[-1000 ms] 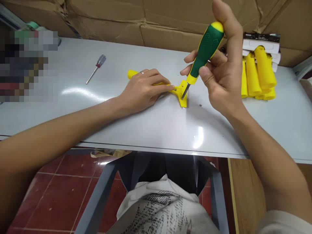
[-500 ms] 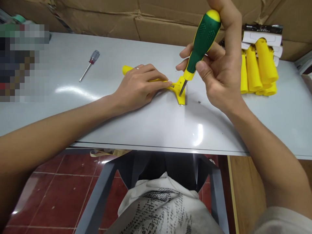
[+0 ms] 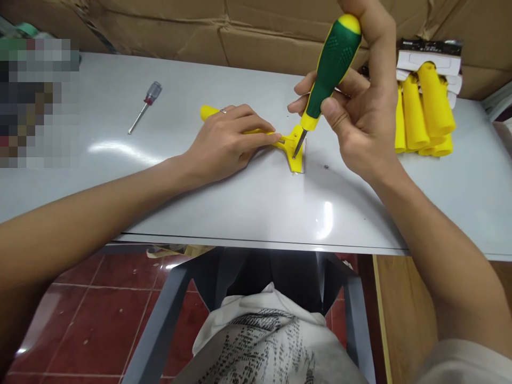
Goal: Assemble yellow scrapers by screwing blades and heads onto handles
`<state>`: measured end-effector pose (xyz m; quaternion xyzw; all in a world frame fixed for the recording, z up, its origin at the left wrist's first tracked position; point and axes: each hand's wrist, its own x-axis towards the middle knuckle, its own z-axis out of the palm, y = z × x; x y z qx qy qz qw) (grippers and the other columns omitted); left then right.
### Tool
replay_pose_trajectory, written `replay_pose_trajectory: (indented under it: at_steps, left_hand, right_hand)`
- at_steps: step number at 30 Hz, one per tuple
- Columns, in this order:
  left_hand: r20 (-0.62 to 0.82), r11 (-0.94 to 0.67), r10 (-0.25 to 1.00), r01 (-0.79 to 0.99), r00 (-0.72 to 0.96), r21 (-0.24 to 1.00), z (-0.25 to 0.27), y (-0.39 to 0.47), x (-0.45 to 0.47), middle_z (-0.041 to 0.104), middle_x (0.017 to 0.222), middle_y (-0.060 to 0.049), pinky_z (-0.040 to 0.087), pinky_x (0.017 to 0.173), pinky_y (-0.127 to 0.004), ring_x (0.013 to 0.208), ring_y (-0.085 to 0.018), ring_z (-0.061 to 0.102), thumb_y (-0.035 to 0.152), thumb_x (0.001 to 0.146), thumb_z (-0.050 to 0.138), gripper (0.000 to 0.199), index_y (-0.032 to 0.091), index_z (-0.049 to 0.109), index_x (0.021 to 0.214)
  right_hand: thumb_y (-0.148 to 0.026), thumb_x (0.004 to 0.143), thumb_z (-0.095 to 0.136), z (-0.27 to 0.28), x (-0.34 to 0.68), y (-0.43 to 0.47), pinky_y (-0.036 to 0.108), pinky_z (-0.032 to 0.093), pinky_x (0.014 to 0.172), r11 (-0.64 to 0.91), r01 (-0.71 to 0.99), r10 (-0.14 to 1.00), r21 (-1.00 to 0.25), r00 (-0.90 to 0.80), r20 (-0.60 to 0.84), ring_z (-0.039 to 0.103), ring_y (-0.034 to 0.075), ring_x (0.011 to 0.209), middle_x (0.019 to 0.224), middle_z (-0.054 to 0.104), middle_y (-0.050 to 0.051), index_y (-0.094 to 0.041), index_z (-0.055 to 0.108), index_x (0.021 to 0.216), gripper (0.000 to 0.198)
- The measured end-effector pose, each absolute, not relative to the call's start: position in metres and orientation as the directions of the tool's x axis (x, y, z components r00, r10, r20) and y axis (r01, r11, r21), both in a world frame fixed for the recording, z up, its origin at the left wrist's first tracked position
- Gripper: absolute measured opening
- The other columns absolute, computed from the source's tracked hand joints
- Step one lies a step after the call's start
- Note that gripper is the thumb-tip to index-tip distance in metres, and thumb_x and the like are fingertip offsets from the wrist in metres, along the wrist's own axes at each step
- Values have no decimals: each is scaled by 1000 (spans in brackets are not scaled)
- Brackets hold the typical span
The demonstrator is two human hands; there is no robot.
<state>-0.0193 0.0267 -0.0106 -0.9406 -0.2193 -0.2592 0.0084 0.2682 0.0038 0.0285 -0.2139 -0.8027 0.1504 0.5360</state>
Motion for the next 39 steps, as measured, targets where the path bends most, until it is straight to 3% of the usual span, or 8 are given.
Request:
replay_pose_trajectory:
  at_steps: [6,11,16,21,25,28,32,39]
  left_hand:
    - [499,-911,380,408,779,59,-11,27,-20,78,125,-9,57,98,-50,120,-29,68,23,112,46,39,28,75,137]
    - [495,-913,370,405,786,38,-11,27,-20,78,127,-9,56,97,-50,119,-28,68,23,112,46,39,29,75,137]
    - [501,-919,357,394,789,34,-11,27,-21,78,126,-10,57,97,-49,119,-29,67,24,113,44,40,29,75,139]
    - [491,-914,371,402,788,45,-11,27,-21,78,127,-9,56,98,-50,120,-29,67,23,113,46,41,31,75,139]
    - [485,-913,379,403,788,59,-10,27,-20,78,128,-9,55,98,-50,120,-29,67,23,113,47,40,31,75,139]
    - [486,-912,379,408,788,48,-10,27,-20,78,127,-9,55,97,-50,120,-29,67,23,113,45,41,30,76,139]
    - [481,-915,377,399,791,62,-9,26,-19,78,128,-9,55,98,-51,121,-29,67,23,114,42,42,30,76,138]
    - [483,-926,362,365,797,92,-13,29,-17,78,130,-9,55,101,-49,125,-28,67,24,115,40,42,27,75,138]
  right_hand:
    - [-47,90,86,28,272,17,40,77,80,943,121,330,-308,-434,839,84,15,95,177,34,-17,-66,37,159,86]
    - [-48,94,81,23,276,21,45,77,90,919,149,393,-365,-416,820,84,19,105,167,51,-13,-59,36,161,81]
    - [-59,75,94,21,276,24,40,75,78,890,168,456,-424,-339,823,85,17,90,177,37,-12,-57,40,155,96]
    - [-62,88,83,23,270,15,45,76,89,861,185,509,-474,-324,797,84,21,107,168,49,-12,-57,41,157,81]
    - [-59,85,87,26,270,13,44,76,82,903,169,430,-396,-390,814,83,16,95,175,37,-15,-63,41,156,84]
    - [-55,93,82,30,268,10,45,76,91,904,180,428,-389,-415,803,81,17,106,175,34,-15,-63,39,158,78]
    - [-50,96,80,41,265,-4,46,75,101,883,172,462,-437,-488,741,79,19,117,164,43,-15,-65,41,156,73]
    - [-44,91,86,49,266,-25,51,73,109,711,221,693,-668,-382,611,79,25,123,168,34,-17,-67,55,146,68]
